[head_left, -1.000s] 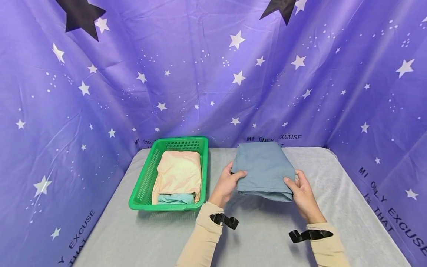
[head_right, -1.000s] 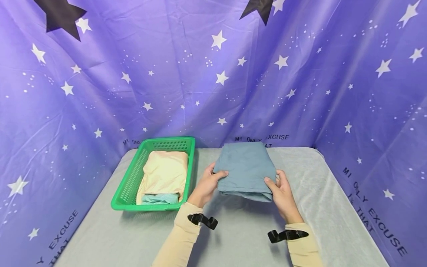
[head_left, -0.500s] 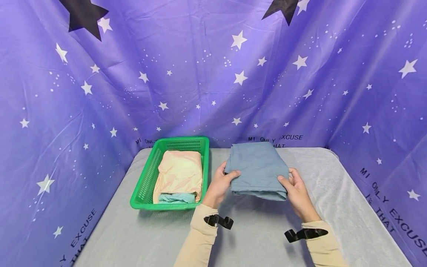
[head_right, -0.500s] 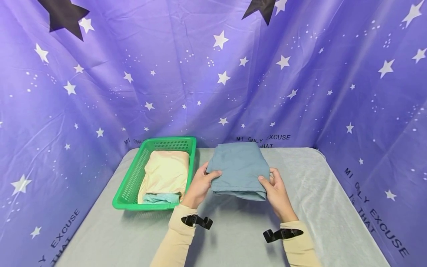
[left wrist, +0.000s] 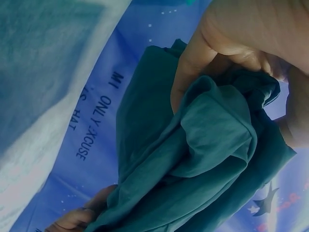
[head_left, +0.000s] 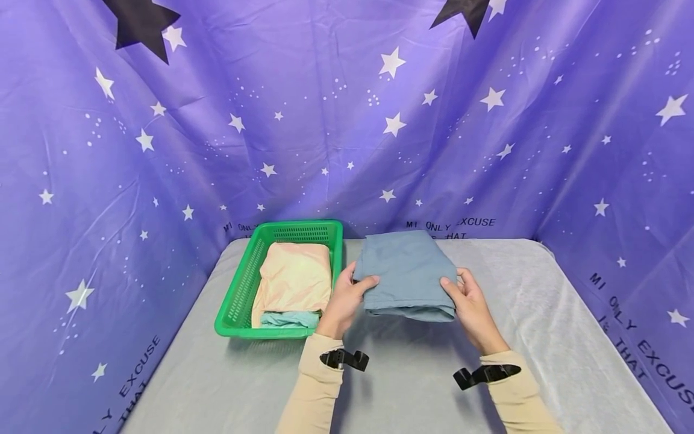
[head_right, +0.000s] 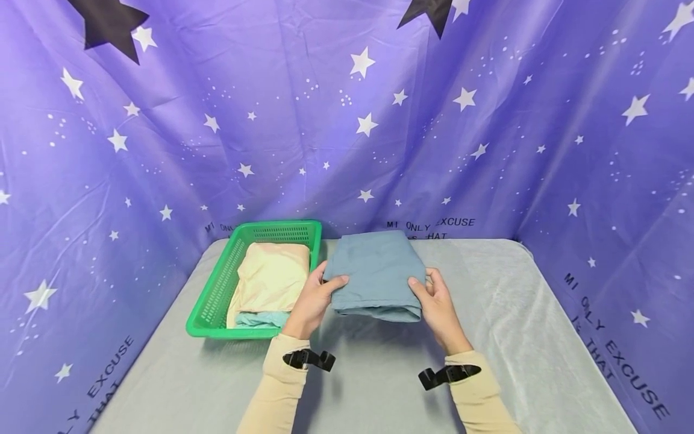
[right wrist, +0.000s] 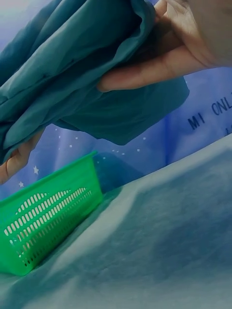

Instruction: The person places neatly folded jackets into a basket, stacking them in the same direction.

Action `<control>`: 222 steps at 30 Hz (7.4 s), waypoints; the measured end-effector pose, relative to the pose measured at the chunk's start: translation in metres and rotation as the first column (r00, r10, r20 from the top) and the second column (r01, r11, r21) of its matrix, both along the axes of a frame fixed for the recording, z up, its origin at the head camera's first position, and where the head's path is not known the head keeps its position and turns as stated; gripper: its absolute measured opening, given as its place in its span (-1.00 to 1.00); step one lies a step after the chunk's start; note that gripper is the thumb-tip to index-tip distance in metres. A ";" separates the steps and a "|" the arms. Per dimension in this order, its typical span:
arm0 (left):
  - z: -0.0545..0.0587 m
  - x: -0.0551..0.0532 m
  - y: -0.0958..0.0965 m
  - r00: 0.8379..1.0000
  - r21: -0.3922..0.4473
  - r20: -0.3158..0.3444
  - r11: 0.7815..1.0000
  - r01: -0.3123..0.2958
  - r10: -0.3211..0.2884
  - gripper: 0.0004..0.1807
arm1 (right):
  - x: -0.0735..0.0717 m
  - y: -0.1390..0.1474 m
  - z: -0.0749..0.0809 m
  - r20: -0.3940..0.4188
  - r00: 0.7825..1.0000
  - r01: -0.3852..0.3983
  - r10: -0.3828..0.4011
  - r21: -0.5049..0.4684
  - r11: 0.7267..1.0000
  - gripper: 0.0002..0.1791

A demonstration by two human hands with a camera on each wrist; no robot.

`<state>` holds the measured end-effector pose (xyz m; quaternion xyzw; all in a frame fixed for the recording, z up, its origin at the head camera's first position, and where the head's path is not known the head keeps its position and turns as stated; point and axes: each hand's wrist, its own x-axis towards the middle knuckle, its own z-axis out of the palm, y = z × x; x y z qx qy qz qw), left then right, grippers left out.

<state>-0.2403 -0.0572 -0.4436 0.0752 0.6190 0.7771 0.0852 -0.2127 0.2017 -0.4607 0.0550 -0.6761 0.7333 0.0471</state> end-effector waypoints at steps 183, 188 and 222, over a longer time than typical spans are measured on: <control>0.031 -0.022 -0.198 0.995 -0.976 0.029 0.211 0.049 -0.095 -0.17 | -0.047 -0.205 0.014 -0.136 0.870 -0.047 0.475 0.935 0.352 -0.60; 0.032 -0.022 -0.186 0.995 -0.990 0.020 0.139 0.033 -0.097 -0.21 | -0.050 -0.207 0.008 -0.144 0.847 -0.003 0.512 0.961 0.276 -0.64; 0.040 -0.011 -0.168 0.984 -0.996 0.051 0.061 0.062 -0.172 -0.31 | -0.042 -0.151 -0.001 -0.358 0.861 -0.007 0.362 0.703 0.711 -0.73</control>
